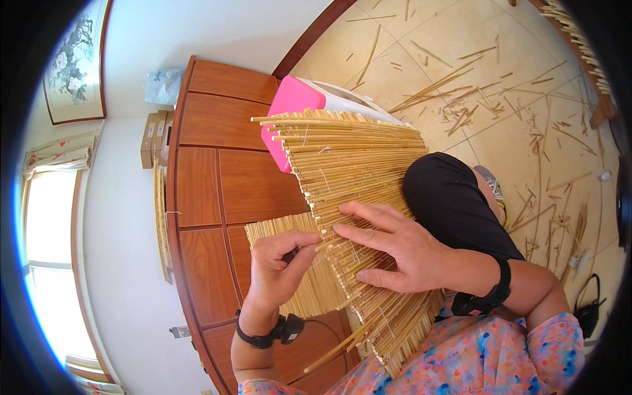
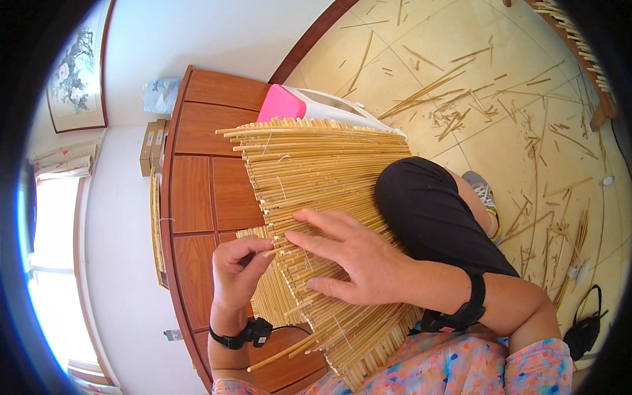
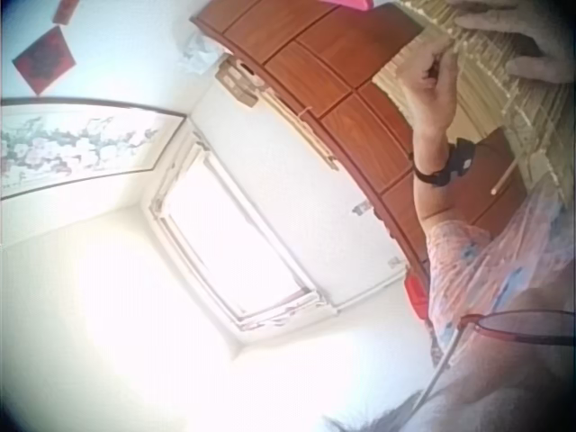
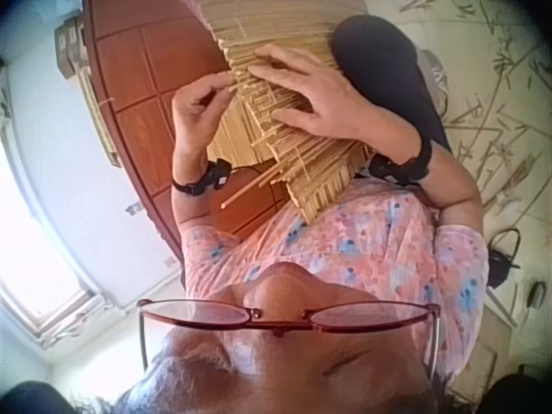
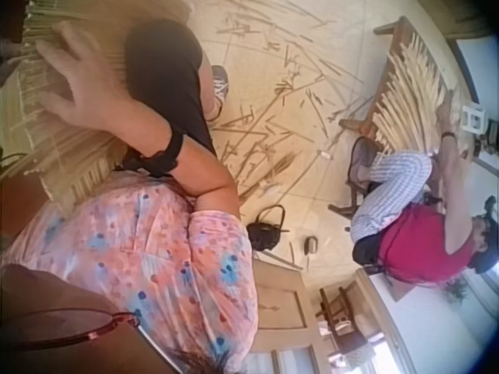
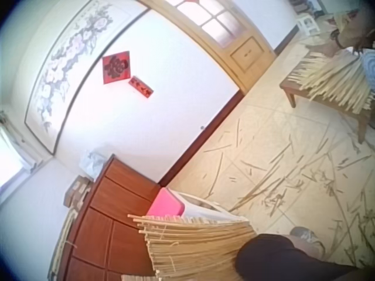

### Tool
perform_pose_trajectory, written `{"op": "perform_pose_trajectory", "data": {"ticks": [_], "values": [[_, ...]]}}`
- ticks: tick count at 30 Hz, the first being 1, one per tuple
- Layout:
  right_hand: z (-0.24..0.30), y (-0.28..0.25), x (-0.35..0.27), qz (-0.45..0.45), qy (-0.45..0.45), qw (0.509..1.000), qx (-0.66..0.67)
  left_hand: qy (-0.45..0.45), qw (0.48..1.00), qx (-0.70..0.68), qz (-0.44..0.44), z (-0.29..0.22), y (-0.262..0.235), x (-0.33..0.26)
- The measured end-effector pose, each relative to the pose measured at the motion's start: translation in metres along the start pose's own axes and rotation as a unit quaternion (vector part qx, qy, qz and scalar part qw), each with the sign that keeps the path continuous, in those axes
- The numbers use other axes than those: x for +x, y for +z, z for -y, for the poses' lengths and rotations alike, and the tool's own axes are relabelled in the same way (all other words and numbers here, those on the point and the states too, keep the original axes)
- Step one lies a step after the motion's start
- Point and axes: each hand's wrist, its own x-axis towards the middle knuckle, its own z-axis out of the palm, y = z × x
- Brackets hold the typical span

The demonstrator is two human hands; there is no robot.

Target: The person weaves thin bamboo strips into a mat by hand, repeatedly passing a strip through the existing weave and tightening it. The person occasionally adjusts the mat's position and continues the repetitive weaving process.

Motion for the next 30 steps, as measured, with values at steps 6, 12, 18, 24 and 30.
{"op": "perform_pose_trajectory", "data": {"ticks": [6,12,18,24,30], "values": [[0.0,-0.004,0.001,0.008,0.0,1.0,-0.015,0.027,0.998,0.049,-0.04,0.001,0.011,0.003],[0.002,-0.006,0.001,0.006,0.001,1.0,-0.019,-0.026,0.997,0.078,-0.012,-0.016,0.002,-0.002],[0.005,-0.003,0.0,-0.005,0.008,1.0,-0.016,-0.101,0.994,0.033,-0.003,-0.023,-0.004,-0.016],[0.005,-0.006,0.001,-0.001,0.008,1.0,-0.016,-0.108,0.994,0.0,-0.028,-0.017,0.001,-0.017],[0.001,-0.005,0.001,0.008,0.012,1.0,-0.027,-0.102,0.994,0.004,-0.033,-0.014,0.006,-0.008]]}}
